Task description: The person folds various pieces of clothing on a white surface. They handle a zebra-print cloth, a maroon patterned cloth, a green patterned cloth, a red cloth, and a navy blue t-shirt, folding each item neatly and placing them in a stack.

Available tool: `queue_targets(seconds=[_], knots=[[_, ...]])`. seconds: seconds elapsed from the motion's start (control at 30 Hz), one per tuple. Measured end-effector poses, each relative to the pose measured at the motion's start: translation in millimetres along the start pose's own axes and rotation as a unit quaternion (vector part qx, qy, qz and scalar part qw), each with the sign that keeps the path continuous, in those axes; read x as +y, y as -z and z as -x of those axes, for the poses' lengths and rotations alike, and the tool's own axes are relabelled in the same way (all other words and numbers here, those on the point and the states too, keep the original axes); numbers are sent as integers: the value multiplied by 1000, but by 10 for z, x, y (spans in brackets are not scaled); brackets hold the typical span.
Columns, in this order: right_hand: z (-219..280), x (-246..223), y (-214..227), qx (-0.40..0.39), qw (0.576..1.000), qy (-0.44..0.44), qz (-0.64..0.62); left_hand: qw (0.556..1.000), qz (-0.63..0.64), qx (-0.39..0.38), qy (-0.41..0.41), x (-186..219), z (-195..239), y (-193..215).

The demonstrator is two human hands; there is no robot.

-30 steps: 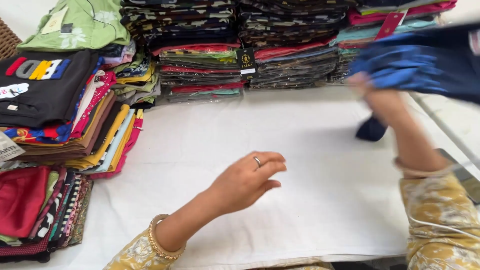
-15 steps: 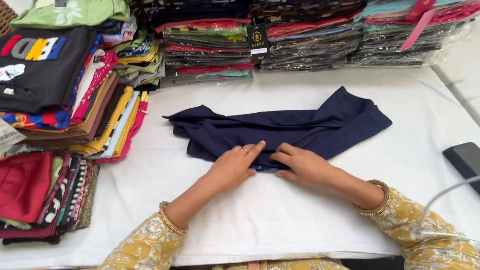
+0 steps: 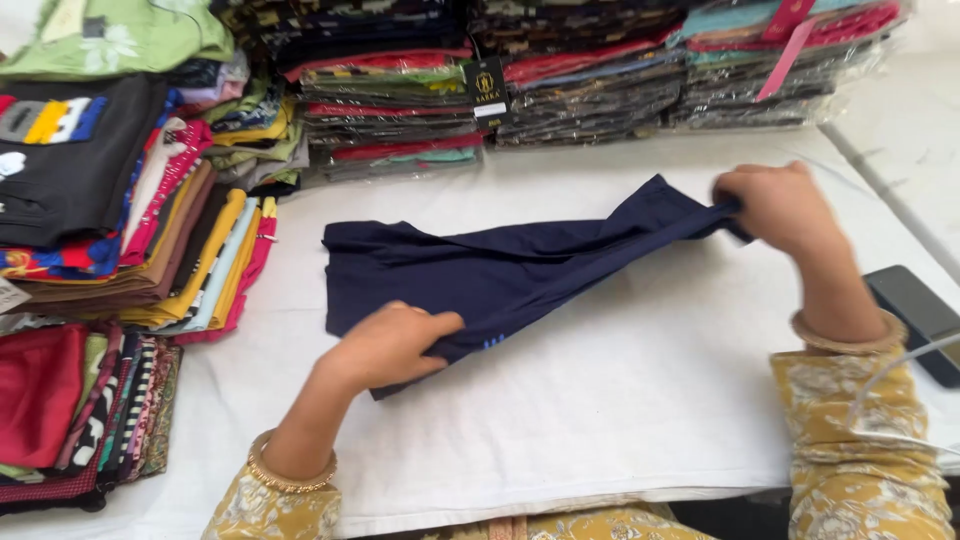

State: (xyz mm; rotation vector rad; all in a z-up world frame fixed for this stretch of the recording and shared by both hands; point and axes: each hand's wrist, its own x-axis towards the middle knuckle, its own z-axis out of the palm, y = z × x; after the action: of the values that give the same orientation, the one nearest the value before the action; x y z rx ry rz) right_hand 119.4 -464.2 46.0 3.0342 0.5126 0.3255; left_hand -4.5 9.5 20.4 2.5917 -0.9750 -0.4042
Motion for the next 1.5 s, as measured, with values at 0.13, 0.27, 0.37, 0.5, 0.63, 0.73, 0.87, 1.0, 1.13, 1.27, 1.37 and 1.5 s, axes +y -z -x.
queue_targets(seconds=[0.13, 0.27, 0.37, 0.5, 0.63, 0.73, 0.87, 1.0, 1.13, 1.27, 1.37, 1.5], knots=[[390, 257, 324, 23, 994, -33, -103, 970, -147, 169, 94, 50, 448, 292], [1007, 709, 261, 5, 980, 33, -198, 915, -190, 352, 56, 383, 1142, 569], [1280, 2031, -558, 64, 949, 219, -217, 922, -104, 371, -44, 526, 1519, 653], [1061, 1335, -167, 56, 928, 258, -261, 936, -22, 344, -69, 568, 1205, 790], [255, 163, 39, -113, 964, 142, -194, 977, -104, 182, 34, -258, 137, 715], [-356, 265, -47, -24, 995, 100, 11, 914, -303, 226, 146, -844, -349, 880], [-687, 882, 353, 425, 904, 31, -27, 746, -426, 477, 184, -619, -207, 1515], [-310, 798, 479, 464, 876, 27, -127, 747, -359, 546, 120, -361, 84, 1504], [89, 833, 74, 355, 902, 15, -245, 838, -328, 427, 87, -321, 287, 1171], [639, 779, -200, 116, 945, -44, -304, 921, -287, 245, 96, -253, 467, 781], [1043, 940, -479, 13, 955, -67, -290, 950, -270, 127, 87, -228, 627, 363], [1429, 1297, -837, -113, 953, -96, -266, 955, -280, 9, 99, 115, 853, 76]])
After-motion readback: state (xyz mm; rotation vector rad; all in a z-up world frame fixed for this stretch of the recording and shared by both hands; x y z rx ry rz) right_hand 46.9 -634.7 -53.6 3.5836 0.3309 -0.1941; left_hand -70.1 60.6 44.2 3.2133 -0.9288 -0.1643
